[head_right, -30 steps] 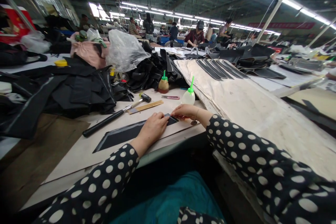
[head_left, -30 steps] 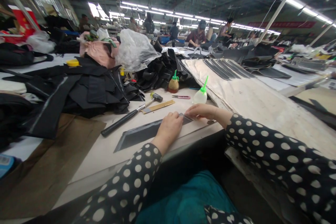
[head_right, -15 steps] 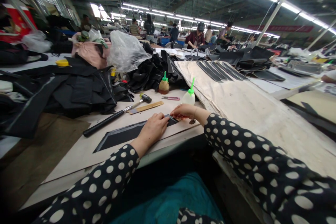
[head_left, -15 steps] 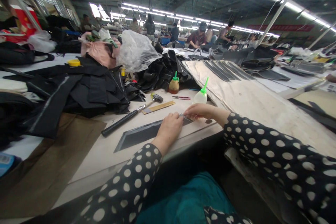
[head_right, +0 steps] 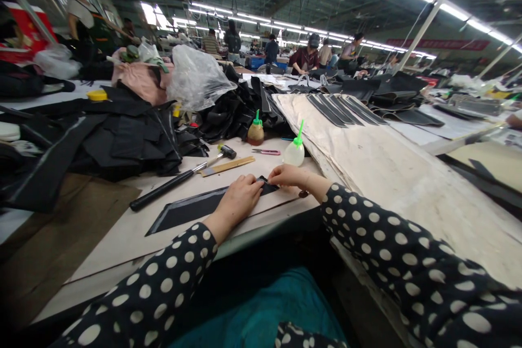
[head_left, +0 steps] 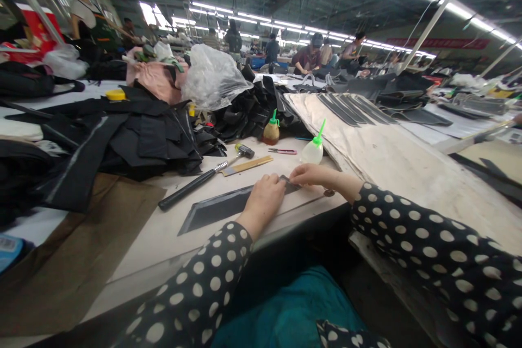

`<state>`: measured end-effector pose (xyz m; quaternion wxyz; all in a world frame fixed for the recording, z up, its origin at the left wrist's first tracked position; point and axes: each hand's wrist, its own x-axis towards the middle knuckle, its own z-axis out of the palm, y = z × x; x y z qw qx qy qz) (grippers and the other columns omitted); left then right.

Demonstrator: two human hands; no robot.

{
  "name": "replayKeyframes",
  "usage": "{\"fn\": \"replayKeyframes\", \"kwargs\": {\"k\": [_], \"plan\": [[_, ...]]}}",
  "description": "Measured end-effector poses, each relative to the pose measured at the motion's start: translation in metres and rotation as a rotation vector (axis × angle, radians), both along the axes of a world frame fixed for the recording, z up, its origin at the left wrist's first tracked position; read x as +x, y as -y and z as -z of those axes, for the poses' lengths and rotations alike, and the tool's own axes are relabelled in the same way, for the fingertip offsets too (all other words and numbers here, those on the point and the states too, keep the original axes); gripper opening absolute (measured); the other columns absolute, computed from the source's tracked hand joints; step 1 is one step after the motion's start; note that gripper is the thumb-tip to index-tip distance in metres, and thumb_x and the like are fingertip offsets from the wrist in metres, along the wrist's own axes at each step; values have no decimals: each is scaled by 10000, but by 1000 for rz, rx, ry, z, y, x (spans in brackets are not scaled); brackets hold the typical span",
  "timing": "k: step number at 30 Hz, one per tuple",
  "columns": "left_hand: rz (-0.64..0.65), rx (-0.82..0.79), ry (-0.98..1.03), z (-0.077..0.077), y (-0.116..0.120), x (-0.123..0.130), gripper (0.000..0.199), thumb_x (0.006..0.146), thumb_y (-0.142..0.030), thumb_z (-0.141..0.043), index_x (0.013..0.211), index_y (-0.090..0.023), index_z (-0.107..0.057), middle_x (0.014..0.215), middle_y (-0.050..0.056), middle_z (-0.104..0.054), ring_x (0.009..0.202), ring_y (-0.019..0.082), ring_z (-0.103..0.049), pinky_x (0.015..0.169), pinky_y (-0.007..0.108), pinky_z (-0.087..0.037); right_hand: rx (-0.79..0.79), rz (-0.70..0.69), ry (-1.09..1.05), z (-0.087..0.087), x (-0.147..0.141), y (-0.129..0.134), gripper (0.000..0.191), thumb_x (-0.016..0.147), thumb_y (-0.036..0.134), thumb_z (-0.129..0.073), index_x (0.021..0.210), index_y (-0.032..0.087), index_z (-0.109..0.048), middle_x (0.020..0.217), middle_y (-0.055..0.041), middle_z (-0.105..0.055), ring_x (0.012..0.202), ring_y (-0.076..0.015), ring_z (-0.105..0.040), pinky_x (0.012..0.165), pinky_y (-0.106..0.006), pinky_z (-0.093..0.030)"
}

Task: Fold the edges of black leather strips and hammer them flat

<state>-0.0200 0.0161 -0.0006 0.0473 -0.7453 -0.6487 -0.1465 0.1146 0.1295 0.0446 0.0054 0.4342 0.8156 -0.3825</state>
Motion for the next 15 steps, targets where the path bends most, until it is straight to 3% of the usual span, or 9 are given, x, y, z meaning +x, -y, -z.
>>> {"fn": "replayKeyframes", "kwargs": {"k": [6, 10, 15], "plan": [[-9, 11, 8, 1, 0, 0, 264, 908, -272, -372, 1077, -210, -565, 965, 65, -538, 898, 201, -483, 755, 319, -439, 350, -2, -91, 21, 9, 20, 208, 744, 135, -538, 910, 157, -660, 834, -21, -651, 770, -142, -569, 718, -231, -426], [-17, -8, 28, 0, 1, 0, 277, 915, -277, -351, 1083, -218, -562, 977, 64, -536, 924, 196, -481, 791, 321, -431, 616, -94, -141, 36, 14, 29, 249, 789, 131, -504, 982, 170, -657, 919, -48, -634, 843, -154, -565, 789, -251, -417], [-19, 20, 49, 2, -1, -1, 213, 897, -275, -395, 1011, -184, -552, 966, 60, -547, 906, 201, -490, 806, 331, -424, 753, -221, -45, 36, 14, 35, 259, 828, 111, -461, 1007, 166, -640, 927, -66, -598, 900, -166, -534, 829, -263, -402]]}}
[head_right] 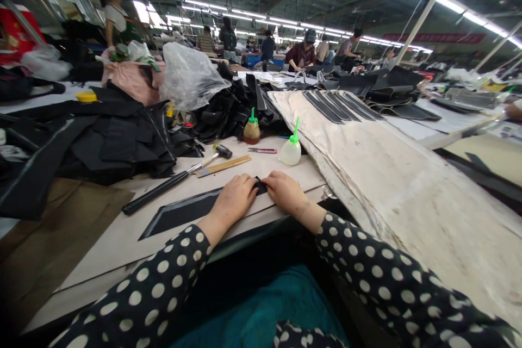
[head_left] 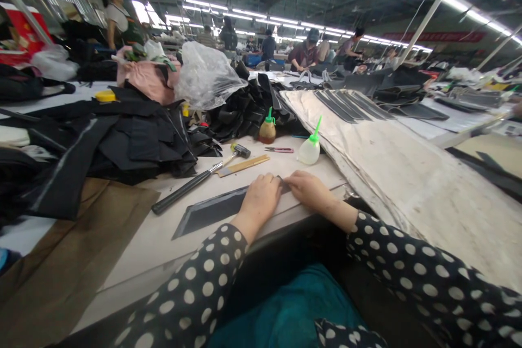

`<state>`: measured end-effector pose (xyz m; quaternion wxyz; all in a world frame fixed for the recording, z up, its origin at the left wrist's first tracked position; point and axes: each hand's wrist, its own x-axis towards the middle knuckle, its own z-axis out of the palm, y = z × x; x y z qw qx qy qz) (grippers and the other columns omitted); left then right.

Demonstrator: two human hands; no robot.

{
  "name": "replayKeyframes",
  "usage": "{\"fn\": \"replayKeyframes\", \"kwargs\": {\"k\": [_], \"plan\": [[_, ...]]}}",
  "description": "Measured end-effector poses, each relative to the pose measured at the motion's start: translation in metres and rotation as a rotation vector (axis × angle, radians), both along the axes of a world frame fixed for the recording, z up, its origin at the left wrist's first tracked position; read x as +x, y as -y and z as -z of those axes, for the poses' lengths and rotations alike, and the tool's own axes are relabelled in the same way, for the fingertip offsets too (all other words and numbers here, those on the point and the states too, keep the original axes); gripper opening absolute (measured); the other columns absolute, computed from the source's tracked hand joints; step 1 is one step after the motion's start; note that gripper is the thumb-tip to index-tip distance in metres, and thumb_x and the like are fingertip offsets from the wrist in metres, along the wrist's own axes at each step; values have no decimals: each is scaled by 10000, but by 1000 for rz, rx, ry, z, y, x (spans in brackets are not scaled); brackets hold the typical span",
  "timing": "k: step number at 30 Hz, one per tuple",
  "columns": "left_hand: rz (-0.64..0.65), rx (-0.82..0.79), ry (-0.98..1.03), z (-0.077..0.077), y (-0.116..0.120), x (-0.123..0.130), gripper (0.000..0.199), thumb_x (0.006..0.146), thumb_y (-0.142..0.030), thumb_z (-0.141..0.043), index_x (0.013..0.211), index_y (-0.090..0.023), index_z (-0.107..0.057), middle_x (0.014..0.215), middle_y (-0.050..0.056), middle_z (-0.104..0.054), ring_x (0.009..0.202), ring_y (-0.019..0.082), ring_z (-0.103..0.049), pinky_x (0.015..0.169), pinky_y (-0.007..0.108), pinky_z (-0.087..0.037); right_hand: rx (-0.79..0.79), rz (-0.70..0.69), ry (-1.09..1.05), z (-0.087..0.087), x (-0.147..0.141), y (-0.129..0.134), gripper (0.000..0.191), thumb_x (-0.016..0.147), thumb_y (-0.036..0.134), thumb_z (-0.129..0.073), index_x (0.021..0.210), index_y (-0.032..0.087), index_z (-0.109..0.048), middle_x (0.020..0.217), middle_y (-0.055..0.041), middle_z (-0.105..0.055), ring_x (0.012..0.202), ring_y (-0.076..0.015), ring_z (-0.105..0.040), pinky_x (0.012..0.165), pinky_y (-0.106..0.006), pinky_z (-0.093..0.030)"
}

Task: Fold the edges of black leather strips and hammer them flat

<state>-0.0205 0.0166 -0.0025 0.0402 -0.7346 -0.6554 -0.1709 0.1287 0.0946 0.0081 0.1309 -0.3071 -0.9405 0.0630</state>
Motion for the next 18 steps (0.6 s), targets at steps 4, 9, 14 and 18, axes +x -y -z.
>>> {"fn": "replayKeyframes", "kwargs": {"k": [4, 9, 14, 18], "plan": [[-13, 26, 15, 3, -2, -1, 206, 883, -274, -428, 1028, -161, -521, 962, 63, -549, 901, 205, -496, 804, 331, -421, 100, -18, 135, -7, -3, 7, 219, 837, 100, -449, 961, 136, -626, 893, -80, -574, 888, -185, -506, 810, -274, -400], [-10, 7, -18, 3, -2, -1, 333, 895, -248, -389, 1221, -217, -450, 968, 51, -537, 890, 201, -495, 769, 317, -424, 192, -24, 254, -8, -8, 13, 232, 850, 78, -419, 1001, 120, -590, 913, -102, -557, 889, -213, -486, 780, -292, -407], [-22, -45, -63, -2, -4, 1, 297, 893, -227, -376, 1144, -245, -535, 966, 52, -530, 866, 196, -492, 738, 312, -425, 174, -38, 259, -9, -7, 10, 226, 844, 61, -413, 949, 125, -602, 895, -100, -555, 867, -214, -486, 745, -290, -413], [-10, -63, -91, -7, -5, 3, 296, 899, -237, -357, 1122, -233, -551, 960, 57, -533, 865, 209, -494, 697, 326, -426, 81, -58, 134, -3, 2, 3, 247, 842, 86, -442, 1011, 139, -614, 882, -73, -558, 873, -189, -495, 820, -285, -406]]}}
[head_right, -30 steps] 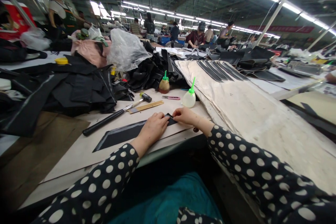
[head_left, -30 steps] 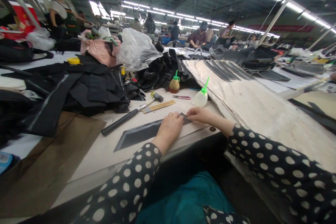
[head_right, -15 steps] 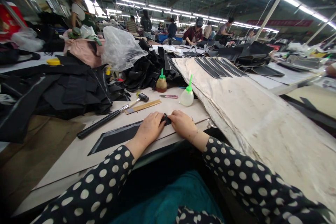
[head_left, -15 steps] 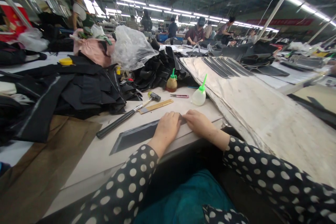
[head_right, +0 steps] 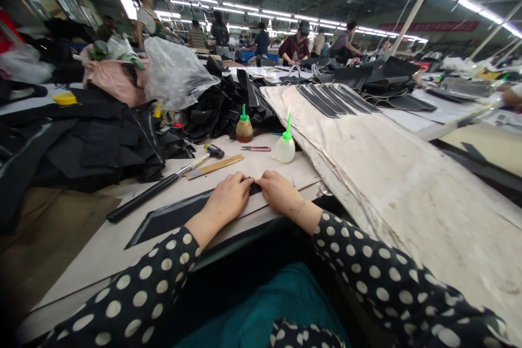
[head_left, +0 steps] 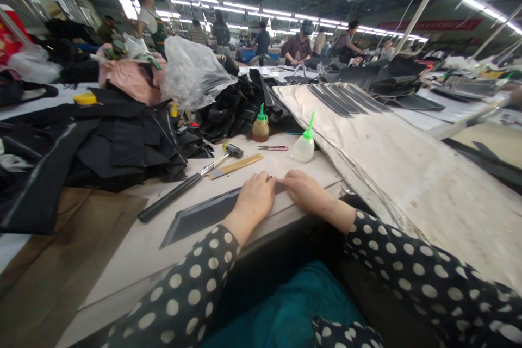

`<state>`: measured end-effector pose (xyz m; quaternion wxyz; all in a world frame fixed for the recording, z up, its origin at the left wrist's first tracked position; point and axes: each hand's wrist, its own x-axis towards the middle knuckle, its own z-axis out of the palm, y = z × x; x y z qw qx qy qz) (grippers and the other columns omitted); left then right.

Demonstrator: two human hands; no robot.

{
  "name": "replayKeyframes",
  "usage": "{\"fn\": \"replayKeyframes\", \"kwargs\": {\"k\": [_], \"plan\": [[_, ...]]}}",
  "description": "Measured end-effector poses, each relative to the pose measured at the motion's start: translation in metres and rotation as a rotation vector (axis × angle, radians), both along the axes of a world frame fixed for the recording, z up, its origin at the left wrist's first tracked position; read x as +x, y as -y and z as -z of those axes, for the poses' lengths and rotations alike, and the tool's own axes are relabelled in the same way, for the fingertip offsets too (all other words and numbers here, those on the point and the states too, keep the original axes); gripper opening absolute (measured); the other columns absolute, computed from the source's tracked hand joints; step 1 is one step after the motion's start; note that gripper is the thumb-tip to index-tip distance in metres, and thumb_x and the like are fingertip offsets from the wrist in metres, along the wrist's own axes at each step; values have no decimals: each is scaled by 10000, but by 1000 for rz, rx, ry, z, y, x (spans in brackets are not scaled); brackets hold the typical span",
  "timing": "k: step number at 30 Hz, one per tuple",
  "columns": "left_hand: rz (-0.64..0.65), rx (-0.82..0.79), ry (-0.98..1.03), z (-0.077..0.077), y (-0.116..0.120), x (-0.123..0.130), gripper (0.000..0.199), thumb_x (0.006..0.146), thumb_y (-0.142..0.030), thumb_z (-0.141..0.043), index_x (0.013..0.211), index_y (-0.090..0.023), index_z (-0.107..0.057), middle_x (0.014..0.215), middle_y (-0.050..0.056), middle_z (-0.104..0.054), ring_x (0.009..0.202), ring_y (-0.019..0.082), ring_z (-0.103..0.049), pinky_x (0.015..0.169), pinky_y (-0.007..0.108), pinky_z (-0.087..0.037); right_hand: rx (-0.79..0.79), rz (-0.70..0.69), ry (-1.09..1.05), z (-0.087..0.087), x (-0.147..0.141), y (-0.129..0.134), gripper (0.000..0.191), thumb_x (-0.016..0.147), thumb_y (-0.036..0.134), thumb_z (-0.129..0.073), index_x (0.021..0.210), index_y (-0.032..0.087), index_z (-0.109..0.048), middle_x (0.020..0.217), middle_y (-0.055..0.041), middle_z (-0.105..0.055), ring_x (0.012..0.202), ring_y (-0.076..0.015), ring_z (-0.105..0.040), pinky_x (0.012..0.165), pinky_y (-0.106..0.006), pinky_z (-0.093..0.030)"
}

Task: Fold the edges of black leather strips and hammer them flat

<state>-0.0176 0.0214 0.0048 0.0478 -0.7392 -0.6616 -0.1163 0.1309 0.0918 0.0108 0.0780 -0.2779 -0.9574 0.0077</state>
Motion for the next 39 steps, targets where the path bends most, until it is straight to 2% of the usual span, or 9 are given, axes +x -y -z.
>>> {"fn": "replayKeyframes", "kwargs": {"k": [4, 7, 12, 18, 22, 27, 32, 36, 39], "plan": [[48, -16, -69, -5, -1, 0, 317, 908, -222, -316, 1110, -202, -560, 1058, 75, -534, 905, 217, -491, 702, 336, -417, -32, 21, -122, 8, 11, -2, 244, 859, 105, -438, 1023, 130, -616, 904, -81, -567, 894, -183, -503, 838, -291, -409], [109, -19, -146, -9, -3, -1, 335, 907, -187, -292, 1094, -168, -569, 1201, 89, -505, 948, 227, -486, 747, 362, -401, -15, 8, -106, 6, 15, 1, 231, 853, 99, -450, 1007, 134, -620, 902, -82, -566, 888, -183, -500, 824, -288, -414], [180, -60, -157, -11, -7, -5, 320, 898, -157, -308, 1085, -171, -568, 1065, 78, -598, 967, 240, -489, 770, 381, -379, 54, -8, 37, -3, 11, 7, 181, 846, 90, -462, 924, 129, -620, 878, -81, -554, 858, -195, -484, 773, -288, -413], [200, -61, -128, -11, -5, -8, 300, 893, -157, -329, 1077, -236, -553, 1096, 47, -602, 980, 232, -495, 769, 372, -365, 127, 4, 157, -8, 7, 10, 159, 847, 86, -451, 881, 126, -601, 869, -82, -539, 824, -203, -473, 678, -293, -405], [215, -87, -126, -14, -4, -8, 318, 891, -149, -327, 1096, -247, -550, 1131, 41, -597, 983, 228, -500, 766, 370, -359, 100, -3, 169, -10, 17, 13, 167, 856, 107, -449, 923, 138, -599, 884, -75, -542, 830, -199, -473, 702, -297, -401], [204, -60, -79, -14, -5, -8, 317, 891, -163, -334, 1111, -242, -548, 1087, 41, -620, 973, 233, -500, 764, 377, -358, 76, 58, 118, -10, 26, 18, 175, 859, 130, -456, 930, 147, -614, 895, -75, -553, 863, -205, -475, 727, -294, -395], [136, -24, 31, -8, -12, -13, 197, 868, -275, -445, 982, -233, -601, 988, 38, -643, 1000, 235, -491, 829, 393, -357, -7, 30, 61, -12, 26, 6, 197, 850, 137, -456, 842, 146, -652, 875, -79, -576, 861, -188, -504, 777, -278, -392], [47, 11, 153, 3, -17, -19, 196, 822, -351, -523, 979, -272, -610, 1223, 40, -519, 1151, 233, -428, 930, 409, -334, -199, 107, -12, -17, 20, -11, 253, 812, 108, -456, 928, 154, -676, 934, -73, -630, 894, -178, -553, 831, -260, -389], [-19, 25, 220, 10, -17, -21, 317, 807, -386, -532, 1098, -260, -555, 1331, 60, -428, 1219, 229, -383, 968, 402, -326, -378, 198, -33, -22, 8, -22, 258, 806, 150, -464, 959, 143, -672, 962, -73, -655, 893, -186, -572, 820, -259, -398]]}}
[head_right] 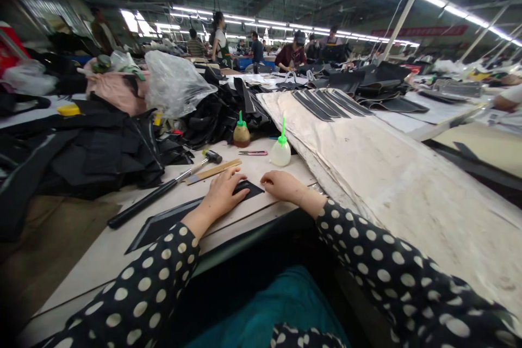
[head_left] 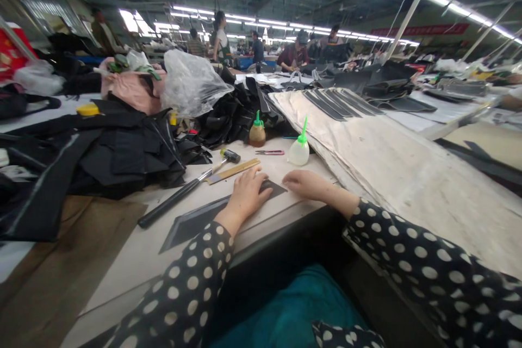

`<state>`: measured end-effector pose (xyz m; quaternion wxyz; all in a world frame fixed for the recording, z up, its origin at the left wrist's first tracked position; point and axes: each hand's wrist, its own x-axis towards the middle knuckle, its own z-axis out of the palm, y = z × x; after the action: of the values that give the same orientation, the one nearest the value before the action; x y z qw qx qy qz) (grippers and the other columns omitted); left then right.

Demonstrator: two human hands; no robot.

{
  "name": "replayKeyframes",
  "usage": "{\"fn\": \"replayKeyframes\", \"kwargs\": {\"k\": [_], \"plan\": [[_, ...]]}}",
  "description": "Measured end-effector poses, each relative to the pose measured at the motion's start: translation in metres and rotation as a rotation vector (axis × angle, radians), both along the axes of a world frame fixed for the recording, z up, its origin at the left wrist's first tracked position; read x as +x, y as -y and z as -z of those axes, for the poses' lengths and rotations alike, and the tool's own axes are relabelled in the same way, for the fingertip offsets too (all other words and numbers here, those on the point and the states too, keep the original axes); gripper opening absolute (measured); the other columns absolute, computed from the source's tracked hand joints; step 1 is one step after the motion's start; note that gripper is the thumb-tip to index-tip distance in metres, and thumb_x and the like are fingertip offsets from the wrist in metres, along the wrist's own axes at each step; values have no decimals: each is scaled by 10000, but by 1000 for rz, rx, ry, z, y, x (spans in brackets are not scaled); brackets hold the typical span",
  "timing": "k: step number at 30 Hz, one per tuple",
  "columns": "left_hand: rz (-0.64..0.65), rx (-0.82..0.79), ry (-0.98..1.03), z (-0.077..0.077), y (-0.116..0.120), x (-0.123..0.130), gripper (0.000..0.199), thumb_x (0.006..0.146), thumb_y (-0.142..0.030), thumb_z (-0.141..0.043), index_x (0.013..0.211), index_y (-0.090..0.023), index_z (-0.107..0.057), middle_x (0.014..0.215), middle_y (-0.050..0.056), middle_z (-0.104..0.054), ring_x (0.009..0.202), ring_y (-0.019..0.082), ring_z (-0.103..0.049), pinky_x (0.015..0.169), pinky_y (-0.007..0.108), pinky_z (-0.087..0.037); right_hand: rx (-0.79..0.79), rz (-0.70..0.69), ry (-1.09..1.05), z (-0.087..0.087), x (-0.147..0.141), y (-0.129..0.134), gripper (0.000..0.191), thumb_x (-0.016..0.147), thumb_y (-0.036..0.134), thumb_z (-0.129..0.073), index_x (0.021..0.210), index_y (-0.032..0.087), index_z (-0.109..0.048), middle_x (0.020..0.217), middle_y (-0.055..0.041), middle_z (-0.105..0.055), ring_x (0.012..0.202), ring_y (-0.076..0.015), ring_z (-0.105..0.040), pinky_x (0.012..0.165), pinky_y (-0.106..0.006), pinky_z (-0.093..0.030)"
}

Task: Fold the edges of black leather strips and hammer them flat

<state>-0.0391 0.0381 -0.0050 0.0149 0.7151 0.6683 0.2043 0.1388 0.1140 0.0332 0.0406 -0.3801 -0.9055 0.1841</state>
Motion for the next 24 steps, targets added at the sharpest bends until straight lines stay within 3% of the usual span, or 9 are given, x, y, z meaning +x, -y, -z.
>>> {"fn": "replayKeyframes", "kwargs": {"k": [3, 8, 17, 24], "plan": [[-21, 12, 4, 2, 2, 0, 416, 809, -401, -523, 1186, -227, -490, 1309, 65, -466, 1209, 230, -393, 983, 401, -315, -150, 26, 13, -5, -15, -9, 232, 794, 210, -488, 908, 134, -675, 822, -56, -668, 768, -174, -583, 705, -245, -426], [-35, 16, -5, 2, 4, 1, 361, 815, -407, -510, 1123, -221, -527, 1203, 53, -544, 1139, 232, -437, 940, 392, -339, -399, 22, 55, -10, -26, -21, 219, 772, 280, -511, 807, 120, -656, 621, -14, -600, 547, -109, -501, 529, -209, -396], [-32, -2, 43, -7, 5, 0, 273, 846, -334, -467, 1077, -223, -561, 1061, 52, -593, 1048, 219, -501, 884, 371, -385, -506, -9, -62, -11, -18, -24, 207, 728, 337, -564, 753, 135, -599, 600, 5, -557, 554, -96, -464, 517, -206, -352], [-7, -34, 138, -8, -17, 6, 288, 817, -197, -464, 1077, -191, -591, 1082, 66, -608, 1062, 196, -523, 935, 333, -393, -595, 85, -131, -9, -8, -35, 216, 688, 334, -605, 733, 124, -578, 553, 33, -494, 495, -70, -400, 466, -203, -288]]}}
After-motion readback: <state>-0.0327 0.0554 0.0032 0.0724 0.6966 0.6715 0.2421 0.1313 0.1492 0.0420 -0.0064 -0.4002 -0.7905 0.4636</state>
